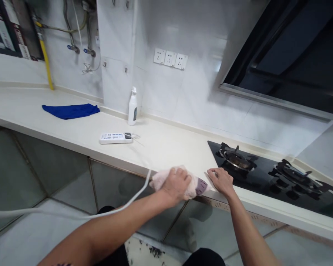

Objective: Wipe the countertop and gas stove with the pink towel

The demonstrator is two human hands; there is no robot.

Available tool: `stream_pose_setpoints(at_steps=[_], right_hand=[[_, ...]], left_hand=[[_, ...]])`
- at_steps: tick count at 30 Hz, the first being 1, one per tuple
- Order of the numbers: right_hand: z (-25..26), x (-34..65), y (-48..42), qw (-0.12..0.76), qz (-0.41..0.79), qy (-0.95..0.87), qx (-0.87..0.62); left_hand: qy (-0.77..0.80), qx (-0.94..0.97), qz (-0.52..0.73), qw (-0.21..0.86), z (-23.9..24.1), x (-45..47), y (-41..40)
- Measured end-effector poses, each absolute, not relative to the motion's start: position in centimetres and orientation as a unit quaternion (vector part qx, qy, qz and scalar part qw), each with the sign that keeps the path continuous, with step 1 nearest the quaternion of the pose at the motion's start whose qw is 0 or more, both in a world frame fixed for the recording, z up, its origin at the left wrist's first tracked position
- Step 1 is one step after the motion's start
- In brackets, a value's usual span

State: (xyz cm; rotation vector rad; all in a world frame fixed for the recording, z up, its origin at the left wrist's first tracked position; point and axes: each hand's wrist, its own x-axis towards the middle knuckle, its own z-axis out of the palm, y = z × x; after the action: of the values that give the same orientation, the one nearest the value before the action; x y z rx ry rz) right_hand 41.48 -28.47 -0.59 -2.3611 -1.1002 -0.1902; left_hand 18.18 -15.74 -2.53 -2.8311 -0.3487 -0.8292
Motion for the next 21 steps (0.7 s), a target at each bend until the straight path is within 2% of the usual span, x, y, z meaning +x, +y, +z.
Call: stream_pose_setpoints(at_steps=[6,10,13,17,19,21], right_hand=[[-0.3,41.9,-29.0,0.364,-0.095,-0.418,-0.827],[-0.7,39.3,-30.9,0.465,-0.16,-0.359,-0.793],[-3.6,35.2,-32.4,0.563,-0.156,-0.331,-0.741],[-9.3,29.9,-32.1,0.72,-0.096,-0.177,-0.664],[-11.2,28.0,-30.8,0.777,0.009,-0.116,-0.619],[-11.7,26.4,-29.3,0.806,0.157,-0.146,-0.552]], left_hand=[[-0.06,-0.963,-0.25,0.079,-1.1,21.9,-18.7],[-0.079,-0.972,-0.221,0.008,1.2,20.9,-17.5],[-0.122,-0.971,-0.195,-0.066,2.8,20.6,-16.5],[-0.15,-0.966,-0.155,-0.14,4.1,20.5,-15.6],[-0.152,-0.96,-0.143,-0.185,4.5,20.3,-15.1],[-0.145,-0.953,-0.139,-0.225,4.6,19.9,-14.6]])
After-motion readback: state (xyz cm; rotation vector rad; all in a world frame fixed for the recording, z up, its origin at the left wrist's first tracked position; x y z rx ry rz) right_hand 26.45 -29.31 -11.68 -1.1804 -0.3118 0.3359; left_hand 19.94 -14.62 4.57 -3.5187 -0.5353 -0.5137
